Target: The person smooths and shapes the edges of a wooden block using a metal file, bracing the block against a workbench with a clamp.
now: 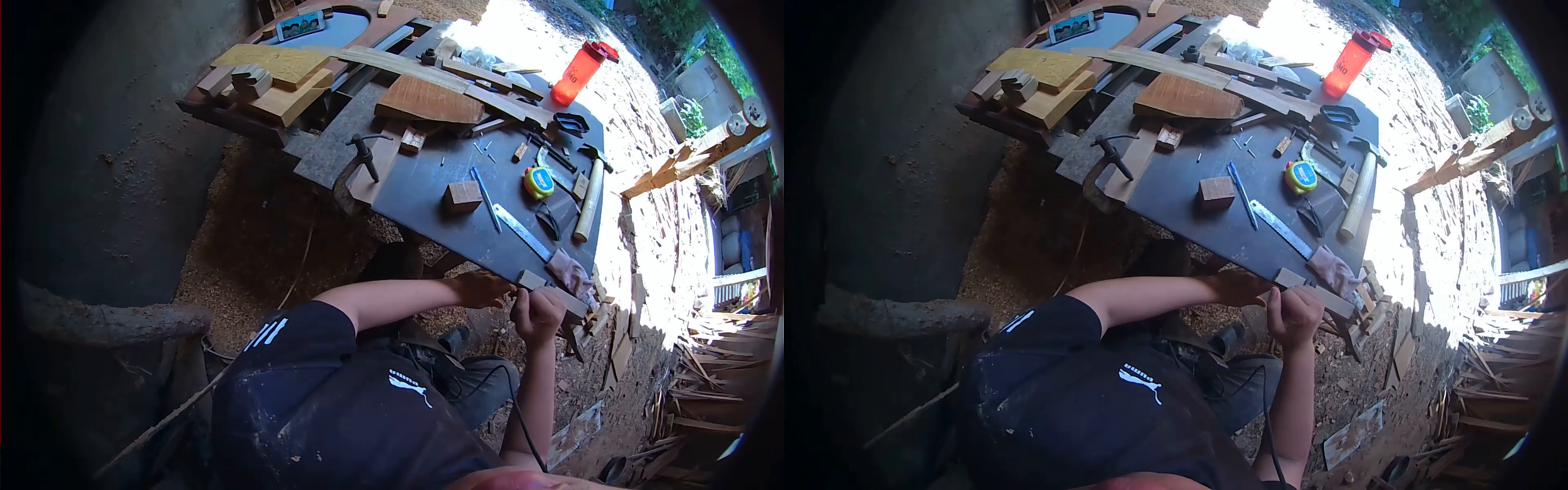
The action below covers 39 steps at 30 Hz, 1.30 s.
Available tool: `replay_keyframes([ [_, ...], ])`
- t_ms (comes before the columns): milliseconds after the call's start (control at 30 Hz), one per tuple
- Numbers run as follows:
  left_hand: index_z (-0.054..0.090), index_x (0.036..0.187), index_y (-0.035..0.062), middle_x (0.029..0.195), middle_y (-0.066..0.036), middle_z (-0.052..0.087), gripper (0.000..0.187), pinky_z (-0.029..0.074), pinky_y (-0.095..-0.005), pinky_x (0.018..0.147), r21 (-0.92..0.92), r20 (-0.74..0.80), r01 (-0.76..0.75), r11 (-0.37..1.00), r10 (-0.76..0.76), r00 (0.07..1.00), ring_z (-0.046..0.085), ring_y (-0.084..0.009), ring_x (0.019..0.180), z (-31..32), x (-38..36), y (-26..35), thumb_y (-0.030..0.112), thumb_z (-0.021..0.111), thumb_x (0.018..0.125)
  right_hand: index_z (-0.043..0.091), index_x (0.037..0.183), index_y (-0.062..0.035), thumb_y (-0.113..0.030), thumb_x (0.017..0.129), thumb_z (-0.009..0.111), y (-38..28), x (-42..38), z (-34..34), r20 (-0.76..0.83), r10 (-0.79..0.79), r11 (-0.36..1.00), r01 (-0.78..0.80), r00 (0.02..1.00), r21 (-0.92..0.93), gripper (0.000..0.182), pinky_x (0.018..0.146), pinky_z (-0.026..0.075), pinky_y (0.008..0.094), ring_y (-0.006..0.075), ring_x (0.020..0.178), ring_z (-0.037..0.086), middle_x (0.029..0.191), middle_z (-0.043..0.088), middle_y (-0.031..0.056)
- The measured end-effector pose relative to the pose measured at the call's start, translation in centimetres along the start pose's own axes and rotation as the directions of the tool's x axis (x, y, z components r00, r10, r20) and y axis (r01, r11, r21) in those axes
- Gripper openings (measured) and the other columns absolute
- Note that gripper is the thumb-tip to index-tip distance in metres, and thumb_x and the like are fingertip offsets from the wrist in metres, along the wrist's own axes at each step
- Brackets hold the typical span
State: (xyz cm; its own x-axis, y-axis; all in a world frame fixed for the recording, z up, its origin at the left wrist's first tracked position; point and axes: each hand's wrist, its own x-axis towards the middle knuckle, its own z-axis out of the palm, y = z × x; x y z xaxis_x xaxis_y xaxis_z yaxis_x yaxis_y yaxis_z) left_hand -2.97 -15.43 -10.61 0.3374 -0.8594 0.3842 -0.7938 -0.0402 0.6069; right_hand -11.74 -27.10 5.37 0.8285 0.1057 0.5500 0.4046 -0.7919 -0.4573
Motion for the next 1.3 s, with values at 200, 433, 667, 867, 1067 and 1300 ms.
replay_keyframes([
  [200,0.060,0.118,0.0069,0.108,-0.017,0.066,0.037,0.052,-0.0474,0.087,0.036,0.232,-0.017,0.999,0.008,0.973,0.065,-0.0379,0.103,1.7,4.3,-3.3,0.023,0.072,0.086,0.039,0.057,-0.0029,-0.007,0.085,0.064,0.2,-0.4,-0.2,-0.099,0.070,0.993,-0.060,0.993,0.100,0.038,0.051,0.029,0.0391,0.0273,0.049,0.040,0.054,0.038,0.0100],
  [433,0.060,0.117,0.0061,0.106,-0.018,0.066,0.035,0.051,-0.0470,0.087,-0.040,0.217,0.015,0.999,-0.006,0.976,0.065,-0.0381,0.102,2.4,5.0,-3.3,0.020,0.070,0.086,0.049,0.059,-0.0015,-0.016,0.086,0.063,0.3,-0.2,-0.1,-0.160,0.115,0.970,-0.076,0.980,0.231,0.034,0.057,0.032,0.0379,0.0260,0.053,0.041,0.055,0.038,0.0091],
  [667,0.060,0.115,0.0052,0.105,-0.018,0.066,0.033,0.051,-0.0466,0.087,-0.072,0.164,0.015,0.997,-0.003,0.986,0.065,-0.0384,0.102,2.8,5.0,-3.5,0.018,0.068,0.086,0.052,0.062,0.0007,-0.013,0.088,0.061,1.7,-0.5,-0.3,-0.151,0.041,0.972,-0.004,0.988,0.237,0.030,0.062,0.036,0.0367,0.0242,0.055,0.043,0.057,0.042,0.0085],
  [867,0.060,0.114,0.0044,0.104,-0.018,0.066,0.032,0.051,-0.0462,0.087,-0.100,0.112,0.019,0.995,-0.008,0.994,0.065,-0.0386,0.101,3.0,4.6,-3.6,0.017,0.067,0.086,0.056,0.063,0.0027,0.000,0.089,0.056,0.9,-0.8,1.2,-0.310,0.149,0.977,-0.092,0.939,0.191,0.026,0.064,0.043,0.0364,0.0230,0.054,0.048,0.058,0.049,0.0086],
  [1067,0.060,0.113,0.0036,0.102,-0.018,0.066,0.031,0.051,-0.0458,0.087,-0.127,0.054,0.007,0.992,0.000,0.999,0.064,-0.0388,0.101,3.2,4.0,-3.6,0.015,0.065,0.085,0.053,0.060,0.0025,0.006,0.085,0.057,0.4,-0.3,1.4,-0.337,0.176,0.981,-0.135,0.925,0.143,0.025,0.059,0.042,0.0351,0.0228,0.051,0.046,0.056,0.047,0.0087],
  [1300,0.060,0.112,0.0027,0.101,-0.018,0.066,0.029,0.051,-0.0454,0.087,-0.230,-0.045,-0.047,0.972,0.037,0.998,0.064,-0.0391,0.100,4.0,3.7,-2.9,0.013,0.063,0.085,0.052,0.058,-0.0005,0.000,0.083,0.068,1.4,-1.1,1.1,-0.370,0.161,0.986,-0.134,0.915,0.096,0.029,0.054,0.040,0.0357,0.0240,0.052,0.049,0.055,0.048,0.0096],
])
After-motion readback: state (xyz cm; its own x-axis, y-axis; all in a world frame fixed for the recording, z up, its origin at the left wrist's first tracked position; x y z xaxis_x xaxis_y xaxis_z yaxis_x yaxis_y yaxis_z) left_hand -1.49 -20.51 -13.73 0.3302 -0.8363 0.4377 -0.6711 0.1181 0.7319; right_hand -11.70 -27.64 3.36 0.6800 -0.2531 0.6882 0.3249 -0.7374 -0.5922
